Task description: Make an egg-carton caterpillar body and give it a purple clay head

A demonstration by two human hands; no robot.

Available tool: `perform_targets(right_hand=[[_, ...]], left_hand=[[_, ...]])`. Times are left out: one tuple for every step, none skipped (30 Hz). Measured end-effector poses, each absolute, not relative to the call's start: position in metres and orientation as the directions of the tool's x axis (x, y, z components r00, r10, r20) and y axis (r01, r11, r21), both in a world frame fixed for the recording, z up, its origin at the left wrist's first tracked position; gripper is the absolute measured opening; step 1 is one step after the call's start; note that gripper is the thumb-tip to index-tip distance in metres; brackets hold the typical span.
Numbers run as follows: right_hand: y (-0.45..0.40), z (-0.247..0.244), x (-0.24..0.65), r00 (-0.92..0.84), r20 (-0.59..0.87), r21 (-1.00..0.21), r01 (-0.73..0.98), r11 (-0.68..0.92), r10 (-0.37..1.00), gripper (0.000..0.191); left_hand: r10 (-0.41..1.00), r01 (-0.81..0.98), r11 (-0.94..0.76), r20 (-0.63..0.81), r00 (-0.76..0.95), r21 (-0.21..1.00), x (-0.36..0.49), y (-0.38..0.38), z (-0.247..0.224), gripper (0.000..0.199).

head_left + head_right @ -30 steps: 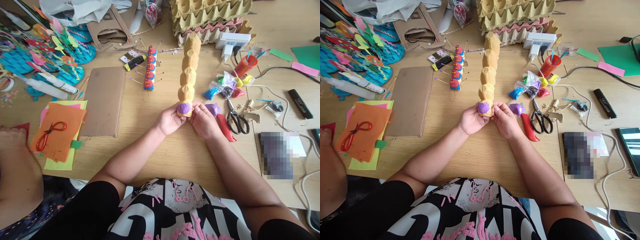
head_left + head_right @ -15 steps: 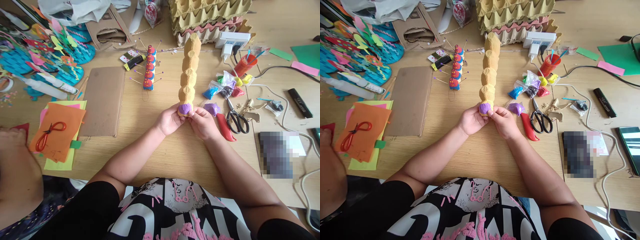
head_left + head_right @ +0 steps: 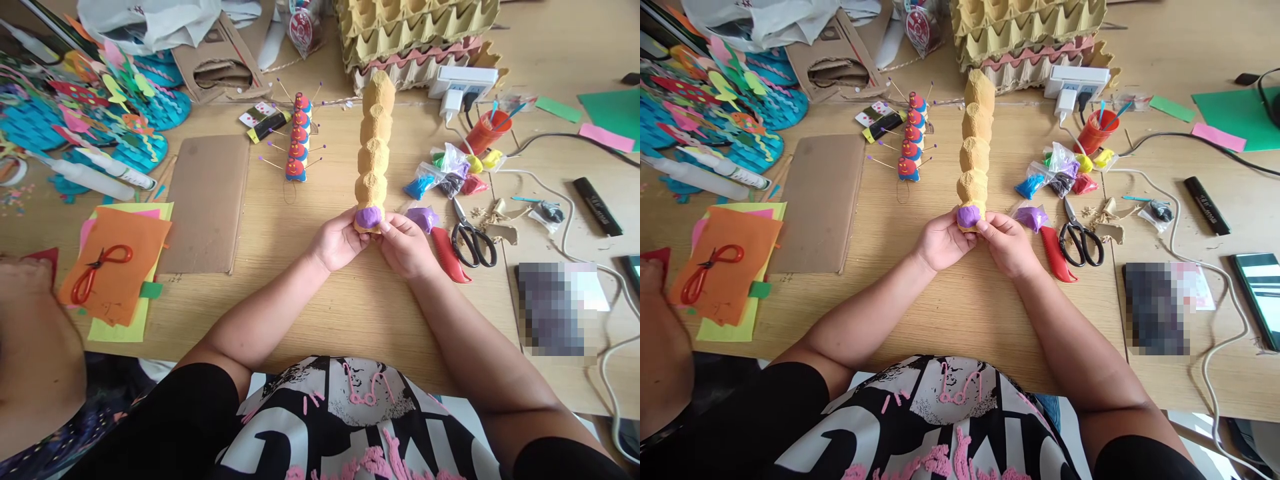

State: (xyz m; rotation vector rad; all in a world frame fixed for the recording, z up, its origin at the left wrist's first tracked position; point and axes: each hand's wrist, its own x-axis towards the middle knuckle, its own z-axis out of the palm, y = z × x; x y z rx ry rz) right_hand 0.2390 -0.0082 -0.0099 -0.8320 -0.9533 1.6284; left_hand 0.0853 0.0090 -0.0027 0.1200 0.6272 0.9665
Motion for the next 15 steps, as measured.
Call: perform_targets(right_hand=[[-0.0085, -0.0102, 0.2388, -0.223, -0.061, -0.899, -0.412, -0.150, 0.973, 0.041], [-0.0088, -0.0106, 0.2385, -0.216, -0.058, -0.903, -0.406, -0.144, 0.975, 0.040], [-0.0091, -0.0109, 0.2382, -0.212, -0.056, -0.905, -0.402, -0.140, 0.976, 0.039], [-0.0094, -0.0112, 0.2380, -0.210, -0.054, -0.905, -0.403, -0.137, 0.976, 0.039], [-0.0095, -0.0115, 0.2378, -0.210, -0.052, -0.903, -0.407, -0.136, 0.976, 0.038], [-0.0096, -0.0117, 0.2377, -0.211, -0.049, -0.901, -0.413, -0.134, 0.976, 0.037], [-0.0096, -0.0117, 0.2378, -0.210, -0.044, -0.898, -0.420, -0.131, 0.977, 0.036], [-0.0096, -0.0116, 0.2381, -0.210, -0.040, -0.897, -0.423, -0.127, 0.977, 0.035], [-0.0094, -0.0114, 0.2385, -0.210, -0.037, -0.898, -0.421, -0.125, 0.977, 0.035], [-0.0091, -0.0111, 0.2390, -0.212, -0.038, -0.901, -0.416, -0.125, 0.977, 0.035], [-0.0087, -0.0107, 0.2396, -0.216, -0.042, -0.903, -0.410, -0.129, 0.976, 0.036], [-0.0084, -0.0103, 0.2403, -0.222, -0.048, -0.903, -0.406, -0.137, 0.974, 0.037], [-0.0080, -0.0100, 0.2409, -0.231, -0.055, -0.902, -0.406, -0.147, 0.972, 0.038], [-0.0077, -0.0097, 0.2414, -0.240, -0.061, -0.898, -0.411, -0.158, 0.969, 0.039], [-0.0075, -0.0096, 0.2416, -0.246, -0.064, -0.893, -0.418, -0.166, 0.967, 0.041]], left_hand=[[0.799, -0.733, 0.574, -0.446, 0.404, 0.365, 0.0853, 0.0090, -0.0031, 0.019], [0.800, -0.734, 0.573, -0.445, 0.403, 0.365, 0.0853, 0.0090, -0.0035, 0.019], [0.800, -0.735, 0.573, -0.442, 0.405, 0.364, 0.0852, 0.0090, -0.0040, 0.018], [0.801, -0.735, 0.572, -0.438, 0.407, 0.363, 0.0852, 0.0090, -0.0045, 0.018], [0.802, -0.735, 0.573, -0.432, 0.412, 0.363, 0.0851, 0.0091, -0.0050, 0.018], [0.804, -0.735, 0.572, -0.424, 0.416, 0.364, 0.0850, 0.0091, -0.0056, 0.018], [0.806, -0.736, 0.571, -0.417, 0.420, 0.364, 0.0850, 0.0091, -0.0060, 0.019], [0.808, -0.736, 0.570, -0.411, 0.422, 0.365, 0.0850, 0.0092, -0.0063, 0.020], [0.808, -0.735, 0.571, -0.409, 0.424, 0.366, 0.0850, 0.0092, -0.0064, 0.020], [0.808, -0.734, 0.572, -0.409, 0.425, 0.367, 0.0851, 0.0092, -0.0062, 0.019], [0.807, -0.733, 0.573, -0.412, 0.424, 0.368, 0.0852, 0.0091, -0.0059, 0.019], [0.805, -0.731, 0.574, -0.416, 0.423, 0.368, 0.0853, 0.0091, -0.0054, 0.018], [0.803, -0.728, 0.577, -0.420, 0.423, 0.370, 0.0855, 0.0091, -0.0048, 0.017], [0.802, -0.726, 0.579, -0.423, 0.422, 0.372, 0.0856, 0.0090, -0.0042, 0.017], [0.801, -0.724, 0.580, -0.426, 0.421, 0.374, 0.0856, 0.0090, -0.0038, 0.017]])
